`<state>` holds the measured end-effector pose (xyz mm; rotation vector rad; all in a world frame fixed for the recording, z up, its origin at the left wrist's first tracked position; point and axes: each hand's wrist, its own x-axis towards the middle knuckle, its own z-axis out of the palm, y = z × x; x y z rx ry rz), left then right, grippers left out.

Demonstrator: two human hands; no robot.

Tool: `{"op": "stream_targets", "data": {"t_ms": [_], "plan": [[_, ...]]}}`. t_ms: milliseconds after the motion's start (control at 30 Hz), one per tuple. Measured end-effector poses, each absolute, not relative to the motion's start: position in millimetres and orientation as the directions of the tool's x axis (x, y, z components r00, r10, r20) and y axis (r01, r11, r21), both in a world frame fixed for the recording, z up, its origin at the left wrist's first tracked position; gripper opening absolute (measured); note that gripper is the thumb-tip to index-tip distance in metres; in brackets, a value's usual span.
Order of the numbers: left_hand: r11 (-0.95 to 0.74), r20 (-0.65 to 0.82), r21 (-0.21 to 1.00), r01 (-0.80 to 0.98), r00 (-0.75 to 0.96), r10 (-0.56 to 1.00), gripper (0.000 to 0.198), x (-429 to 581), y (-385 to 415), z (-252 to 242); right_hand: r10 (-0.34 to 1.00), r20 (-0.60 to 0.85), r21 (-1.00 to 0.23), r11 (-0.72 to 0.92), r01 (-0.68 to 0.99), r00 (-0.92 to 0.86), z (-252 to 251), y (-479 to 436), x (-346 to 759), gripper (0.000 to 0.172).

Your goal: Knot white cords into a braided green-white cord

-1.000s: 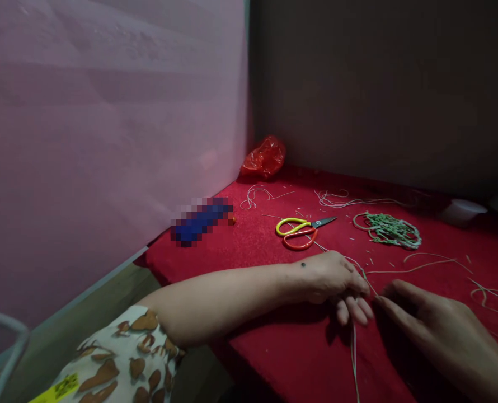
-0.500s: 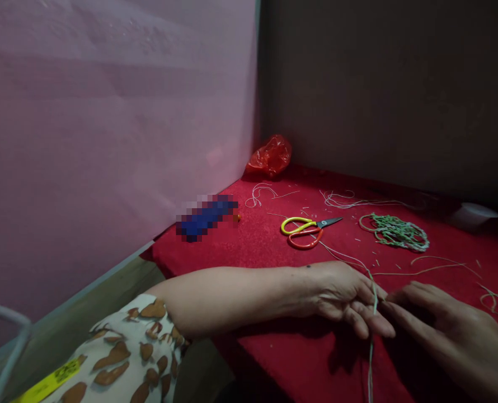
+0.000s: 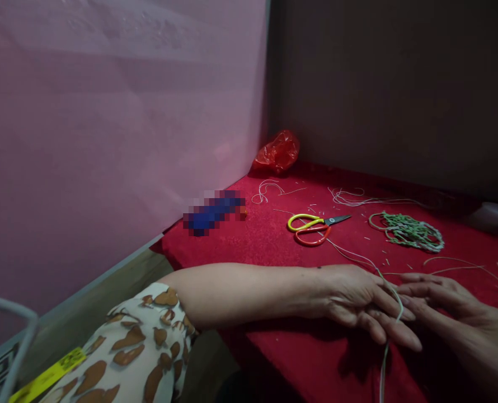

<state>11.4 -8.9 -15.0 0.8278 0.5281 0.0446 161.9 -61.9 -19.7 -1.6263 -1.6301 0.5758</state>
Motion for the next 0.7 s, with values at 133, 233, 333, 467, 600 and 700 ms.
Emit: {"op": "stream_targets", "data": {"t_ms": [133,233,333,467,600,700], "plan": [[0.714,-0.337,0.690,0.118,0.925,0.173,0.031,12,-4,-22,0.973,-0.063,-0.849,-0.170,0.501,0.224,2,-64,146,0.029],[0.730,-0.260,0.680,0.070,0.954,0.150,0.034,15,-2,-28,0.947,-0.141,-0.866,-0.259,0.428,0.288,13,-66,137,0.030],[0.739,-0.253,0.671,0.053,0.954,0.162,0.021,18,-3,-33,0.929,-0.169,-0.876,-0.295,0.382,0.330,20,-67,130,0.028],[0.737,-0.332,0.666,0.116,0.931,0.154,0.016,22,-6,-32,0.910,-0.186,-0.884,-0.319,0.342,0.370,25,-66,128,0.023],[0.696,-0.474,0.667,0.266,0.872,0.121,0.021,21,-7,-22,0.935,-0.127,-0.870,-0.265,0.415,0.331,15,-65,140,0.024],[0.587,-0.489,0.739,0.332,0.863,0.128,0.017,10,-4,-12,0.957,-0.131,-0.868,-0.237,0.437,0.258,-2,-65,154,0.021]]}}
